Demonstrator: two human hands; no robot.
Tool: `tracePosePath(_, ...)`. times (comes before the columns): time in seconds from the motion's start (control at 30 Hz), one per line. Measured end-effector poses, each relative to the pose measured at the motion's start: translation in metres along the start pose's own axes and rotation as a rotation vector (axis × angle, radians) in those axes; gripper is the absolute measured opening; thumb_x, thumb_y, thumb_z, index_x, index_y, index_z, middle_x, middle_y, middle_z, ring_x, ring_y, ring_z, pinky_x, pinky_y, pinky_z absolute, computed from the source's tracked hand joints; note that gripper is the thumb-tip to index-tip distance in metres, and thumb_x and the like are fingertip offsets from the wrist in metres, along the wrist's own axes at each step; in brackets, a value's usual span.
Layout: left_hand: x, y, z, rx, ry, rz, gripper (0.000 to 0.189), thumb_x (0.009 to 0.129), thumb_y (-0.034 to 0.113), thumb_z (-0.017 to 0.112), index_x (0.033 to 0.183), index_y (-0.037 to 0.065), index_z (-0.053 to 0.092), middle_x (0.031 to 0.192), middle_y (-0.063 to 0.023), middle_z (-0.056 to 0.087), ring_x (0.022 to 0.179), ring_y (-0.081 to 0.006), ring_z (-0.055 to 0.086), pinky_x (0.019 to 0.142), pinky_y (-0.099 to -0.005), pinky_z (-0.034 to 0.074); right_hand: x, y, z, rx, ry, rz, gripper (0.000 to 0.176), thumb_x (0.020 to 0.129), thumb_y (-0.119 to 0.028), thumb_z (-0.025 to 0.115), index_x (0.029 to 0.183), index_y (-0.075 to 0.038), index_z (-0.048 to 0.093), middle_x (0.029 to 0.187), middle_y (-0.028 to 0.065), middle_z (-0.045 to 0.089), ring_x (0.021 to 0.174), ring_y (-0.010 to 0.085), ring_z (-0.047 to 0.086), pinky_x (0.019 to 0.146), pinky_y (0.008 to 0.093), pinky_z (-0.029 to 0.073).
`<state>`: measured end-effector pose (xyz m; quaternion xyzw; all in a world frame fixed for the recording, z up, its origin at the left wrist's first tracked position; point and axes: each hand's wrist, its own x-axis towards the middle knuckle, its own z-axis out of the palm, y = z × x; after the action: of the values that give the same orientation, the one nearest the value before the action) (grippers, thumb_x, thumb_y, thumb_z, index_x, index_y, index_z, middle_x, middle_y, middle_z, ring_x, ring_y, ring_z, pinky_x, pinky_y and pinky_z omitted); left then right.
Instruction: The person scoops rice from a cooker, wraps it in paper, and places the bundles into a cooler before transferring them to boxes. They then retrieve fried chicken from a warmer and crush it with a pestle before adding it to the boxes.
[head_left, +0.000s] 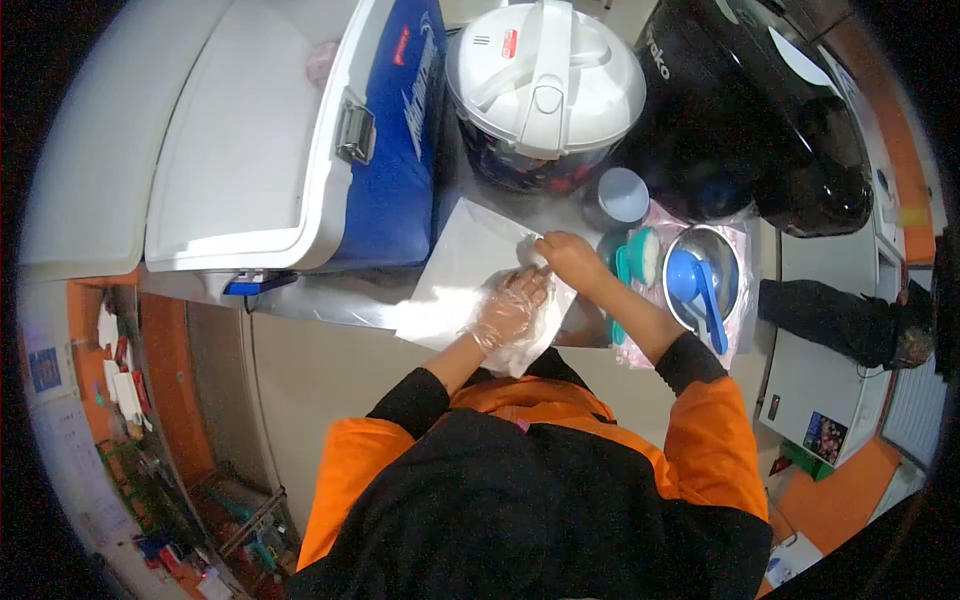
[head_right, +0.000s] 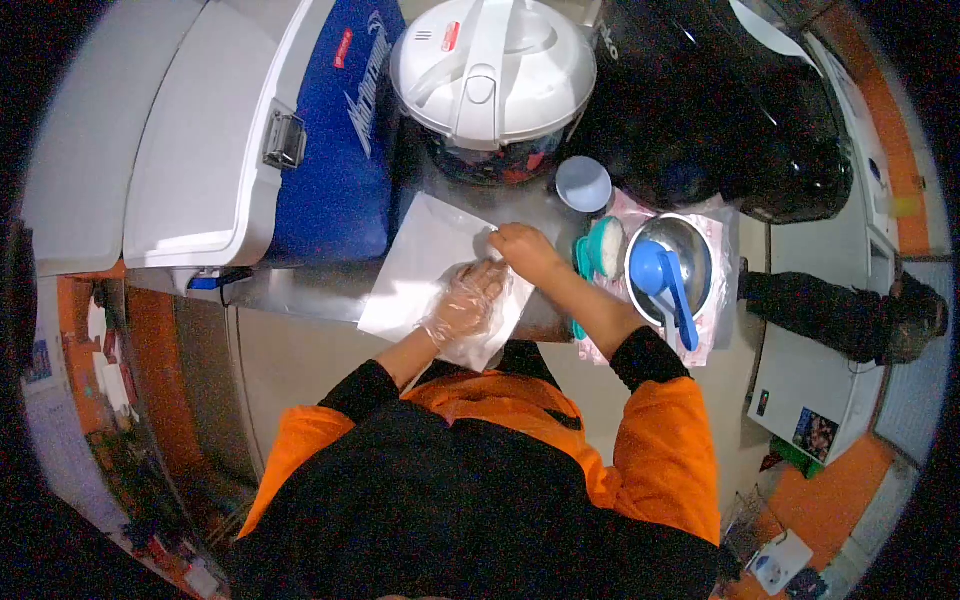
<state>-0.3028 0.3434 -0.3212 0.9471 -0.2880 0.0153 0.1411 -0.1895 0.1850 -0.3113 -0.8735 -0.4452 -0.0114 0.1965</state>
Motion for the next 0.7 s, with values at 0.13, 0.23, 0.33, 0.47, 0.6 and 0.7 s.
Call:
tracePosePath(0.13,0.001,-0.001,0.004,-0.031,-0.02,-0.023,0.053,0.081,0.022,0.046,0.129,0.003,0.044,0.139,-0.0119,0.041,0.129,-0.0269,0.035,0.105,-0.044,0.026,0.0,-0.004,0.012,0.203,0.161,0.294,0.01,0.073,-0.006,0.056,0.082,-0.004,0.057,0.078,0.0141,0.058,0.074,0.0309,0.059,0.067,0.0394,0.049)
tracePosePath(0.23,0.0,-0.001,-0.001,-0.055,-0.019,-0.019,0.052,0.081,0.022,0.046,0.129,0.002,0.045,0.138,-0.0128,0.041,0.129,-0.0279,0.036,0.105,-0.0446,0.026,-0.002,-0.009,0.012,0.095,0.113,0.328,0.01,0.074,-0.007,0.055,0.084,-0.005,0.059,0.079,0.013,0.059,0.074,0.0306,0.059,0.066,0.0388,0.049)
tracePosePath(0.33,0.001,-0.004,0.007,-0.07,-0.064,0.006,0.051,0.08,0.022,0.047,0.127,0.0,0.046,0.136,-0.0169,0.042,0.128,-0.0303,0.036,0.105,-0.0464,0.026,0.005,-0.013,-0.004,-0.017,0.099,-0.027,0.011,0.075,-0.008,0.055,0.085,-0.006,0.06,0.08,0.0105,0.06,0.076,0.0291,0.06,0.065,0.0379,0.049)
tracePosePath(0.47,0.001,-0.003,0.003,-0.075,-0.035,0.015,0.05,0.08,0.021,0.048,0.123,-0.003,0.047,0.134,-0.0221,0.042,0.127,-0.034,0.036,0.106,-0.0467,0.026,0.007,0.001,0.007,0.001,0.096,-0.114,0.011,0.075,-0.01,0.057,0.084,-0.008,0.062,0.08,0.0067,0.06,0.073,0.026,0.061,0.06,0.0366,0.049)
tracePosePath(0.6,0.002,-0.004,0.002,-0.092,0.0,0.027,0.049,0.079,0.019,0.048,0.123,-0.003,0.048,0.133,-0.0231,0.042,0.126,-0.0355,0.038,0.106,-0.0464,0.027,0.009,-0.006,0.03,0.245,0.374,0.341,0.009,0.078,-0.011,0.057,0.08,-0.006,0.064,0.071,0.008,0.061,0.058,0.0217,0.06,0.052,0.0335,0.046)
tracePosePath(0.7,0.002,-0.002,0.006,-0.186,0.089,0.037,0.043,0.079,0.017,0.047,0.119,0.003,0.051,0.133,-0.0201,0.044,0.126,-0.035,0.039,0.107,-0.0453,0.026,0.031,0.01,0.034,1.116,0.631,1.059,0.02,0.085,-0.019,0.06,0.078,-0.001,0.065,0.061,0.0135,0.061,0.05,0.0202,0.059,0.05,0.0324,0.044)
